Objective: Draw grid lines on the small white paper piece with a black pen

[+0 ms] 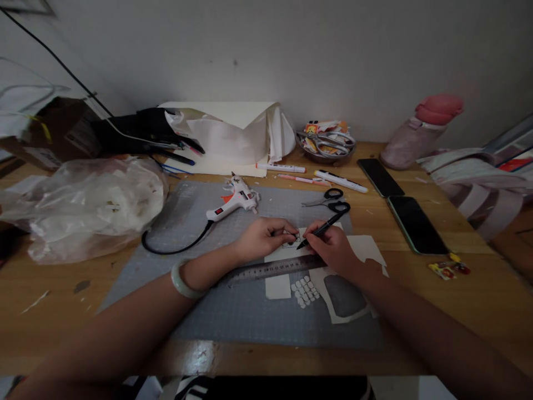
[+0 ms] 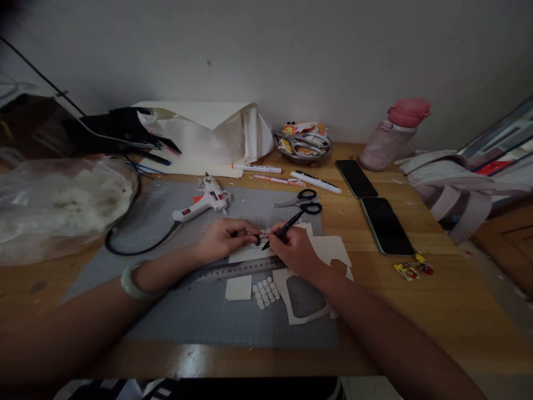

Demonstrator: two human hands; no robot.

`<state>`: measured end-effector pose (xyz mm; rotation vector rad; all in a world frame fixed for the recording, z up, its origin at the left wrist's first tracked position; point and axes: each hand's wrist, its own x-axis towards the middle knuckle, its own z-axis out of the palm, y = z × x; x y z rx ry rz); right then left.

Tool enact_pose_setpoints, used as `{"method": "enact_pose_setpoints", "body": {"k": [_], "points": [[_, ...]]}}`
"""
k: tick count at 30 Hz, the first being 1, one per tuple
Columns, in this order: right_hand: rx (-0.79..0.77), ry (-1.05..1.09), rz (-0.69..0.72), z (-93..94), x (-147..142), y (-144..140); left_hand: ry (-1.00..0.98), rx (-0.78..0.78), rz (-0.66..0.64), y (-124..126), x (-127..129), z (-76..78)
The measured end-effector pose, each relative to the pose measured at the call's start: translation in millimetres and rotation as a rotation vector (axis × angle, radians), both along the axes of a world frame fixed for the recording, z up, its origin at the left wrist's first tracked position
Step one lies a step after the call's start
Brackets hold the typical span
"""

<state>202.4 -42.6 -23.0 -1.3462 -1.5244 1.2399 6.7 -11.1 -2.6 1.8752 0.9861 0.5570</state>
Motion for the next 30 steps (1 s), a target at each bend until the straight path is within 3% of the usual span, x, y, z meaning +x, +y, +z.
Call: {"method": "enact_pose_setpoints", "body": {"k": [16,30], "points": [[-0.002,0.015,0.005,-2.0,0.8,0.6,0.061,0.096,-0.015,-1.5,-0.8,1.4],[-0.008,0.026,0.006,-2.6,1.2,-0.1,0.063,0.085,-0.007,-2.0,-1.0,1.3]]}}
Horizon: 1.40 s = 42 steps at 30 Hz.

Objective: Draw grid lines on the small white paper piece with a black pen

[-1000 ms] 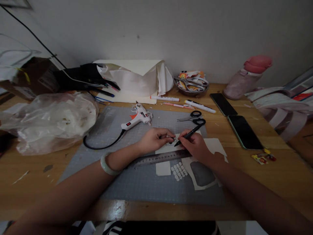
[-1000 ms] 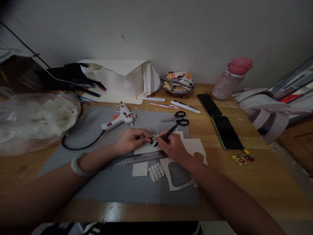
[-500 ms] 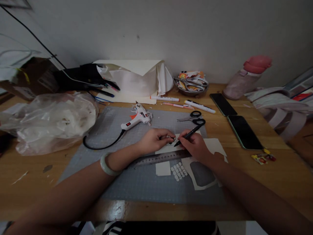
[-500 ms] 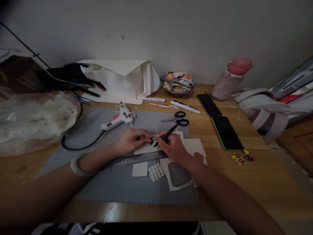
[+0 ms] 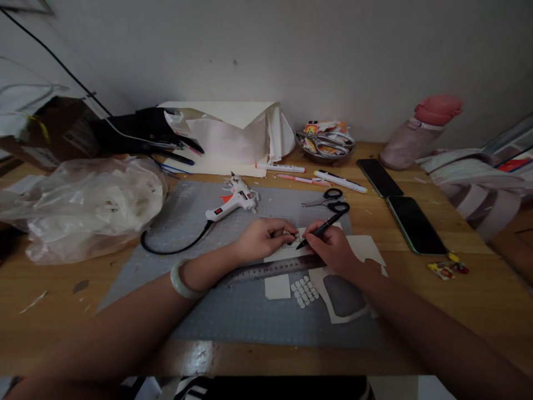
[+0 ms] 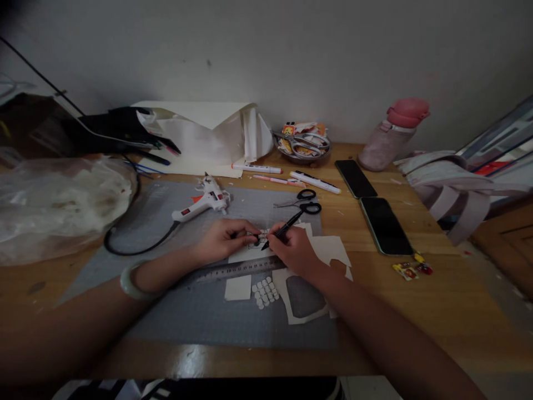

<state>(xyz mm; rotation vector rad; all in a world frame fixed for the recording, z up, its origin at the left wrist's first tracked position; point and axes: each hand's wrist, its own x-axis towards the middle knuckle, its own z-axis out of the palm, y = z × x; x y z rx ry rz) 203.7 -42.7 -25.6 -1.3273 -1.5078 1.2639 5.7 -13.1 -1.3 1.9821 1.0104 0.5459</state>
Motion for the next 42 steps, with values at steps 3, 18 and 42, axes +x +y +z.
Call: {"method": "enact_pose_setpoints", "body": {"k": [3,18,42], "points": [[0.000,0.007,-0.002,0.7,-0.3,0.0,0.007,0.000,-0.003,-0.2,0.2,0.1],[-0.015,-0.009,0.000,0.4,0.0,0.2,-0.016,-0.010,0.005,-0.4,0.3,1.6],[-0.021,-0.007,-0.015,1.9,-1.0,-0.7,-0.036,-0.034,0.014,-0.7,0.2,1.5]]}}
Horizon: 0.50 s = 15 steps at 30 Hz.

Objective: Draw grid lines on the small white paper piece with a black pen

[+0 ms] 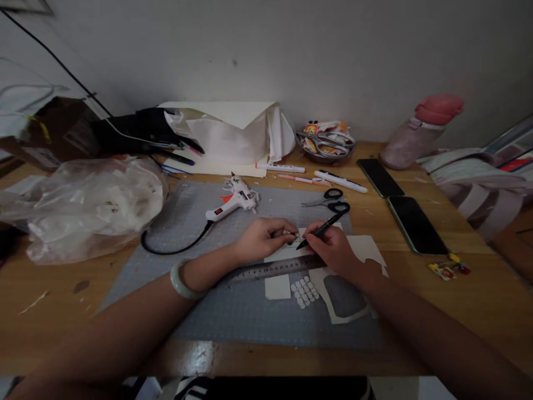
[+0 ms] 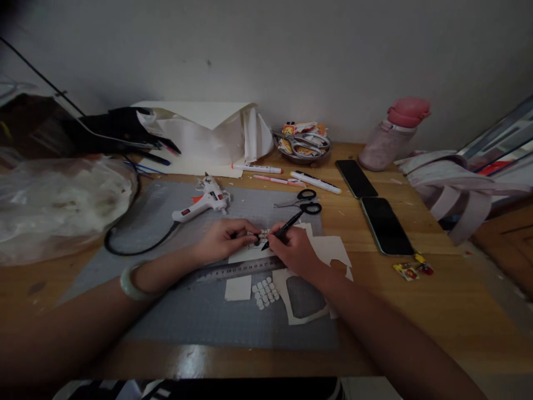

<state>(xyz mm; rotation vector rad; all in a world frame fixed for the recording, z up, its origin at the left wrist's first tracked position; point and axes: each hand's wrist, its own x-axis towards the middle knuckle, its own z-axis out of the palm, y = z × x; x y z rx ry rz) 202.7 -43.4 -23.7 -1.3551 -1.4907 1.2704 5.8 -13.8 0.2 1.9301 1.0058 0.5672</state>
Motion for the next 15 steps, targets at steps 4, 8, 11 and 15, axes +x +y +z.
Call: {"method": "enact_pose_setpoints", "body": {"k": [4,8,11,15], "points": [[0.012,-0.018,0.005,0.4,0.1,0.3,-0.003,0.001,-0.004,0.3,-0.2,-1.0],[0.015,-0.013,0.008,-0.3,0.4,0.4,0.012,0.009,-0.005,0.3,-0.4,-1.8],[0.014,-0.003,0.013,-0.3,0.5,0.5,0.014,0.018,-0.010,0.3,-0.3,-1.7],[0.025,0.005,0.008,0.1,0.4,0.5,0.034,0.030,-0.011,0.4,0.2,-1.4]]}}
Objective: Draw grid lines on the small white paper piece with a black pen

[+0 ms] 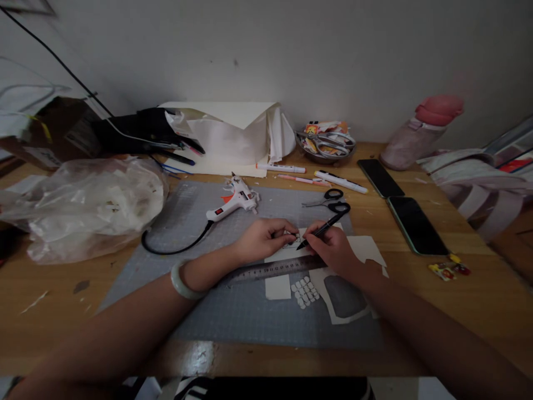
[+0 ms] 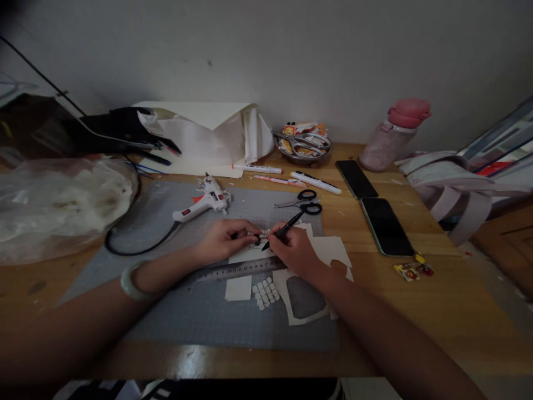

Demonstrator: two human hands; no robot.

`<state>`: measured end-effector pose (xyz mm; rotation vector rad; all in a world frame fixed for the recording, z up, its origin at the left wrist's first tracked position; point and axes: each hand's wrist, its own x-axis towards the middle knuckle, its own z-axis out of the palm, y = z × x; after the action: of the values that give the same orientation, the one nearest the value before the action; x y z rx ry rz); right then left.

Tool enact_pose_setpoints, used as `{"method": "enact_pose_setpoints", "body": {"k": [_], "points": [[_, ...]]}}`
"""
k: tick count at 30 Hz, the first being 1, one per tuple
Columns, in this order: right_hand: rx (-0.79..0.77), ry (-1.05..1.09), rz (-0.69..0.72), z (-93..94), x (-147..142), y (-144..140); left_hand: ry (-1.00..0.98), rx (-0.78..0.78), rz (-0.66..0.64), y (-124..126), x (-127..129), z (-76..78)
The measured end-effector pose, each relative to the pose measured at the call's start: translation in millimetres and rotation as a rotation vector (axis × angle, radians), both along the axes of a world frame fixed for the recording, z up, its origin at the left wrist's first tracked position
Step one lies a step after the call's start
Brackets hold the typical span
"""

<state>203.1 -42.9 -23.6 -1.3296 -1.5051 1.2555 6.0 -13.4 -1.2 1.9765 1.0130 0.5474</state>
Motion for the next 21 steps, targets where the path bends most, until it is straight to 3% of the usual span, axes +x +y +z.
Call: {"method": "enact_pose_setpoints", "body": {"k": [16,21], "points": [[0.013,-0.002,0.017,-1.7,-0.4,0.0,0.010,0.001,0.000,0.5,-0.1,-3.1],[0.170,-0.106,0.023,0.8,0.3,-0.1,-0.039,-0.029,-0.029,1.7,-0.3,-5.9]]}}
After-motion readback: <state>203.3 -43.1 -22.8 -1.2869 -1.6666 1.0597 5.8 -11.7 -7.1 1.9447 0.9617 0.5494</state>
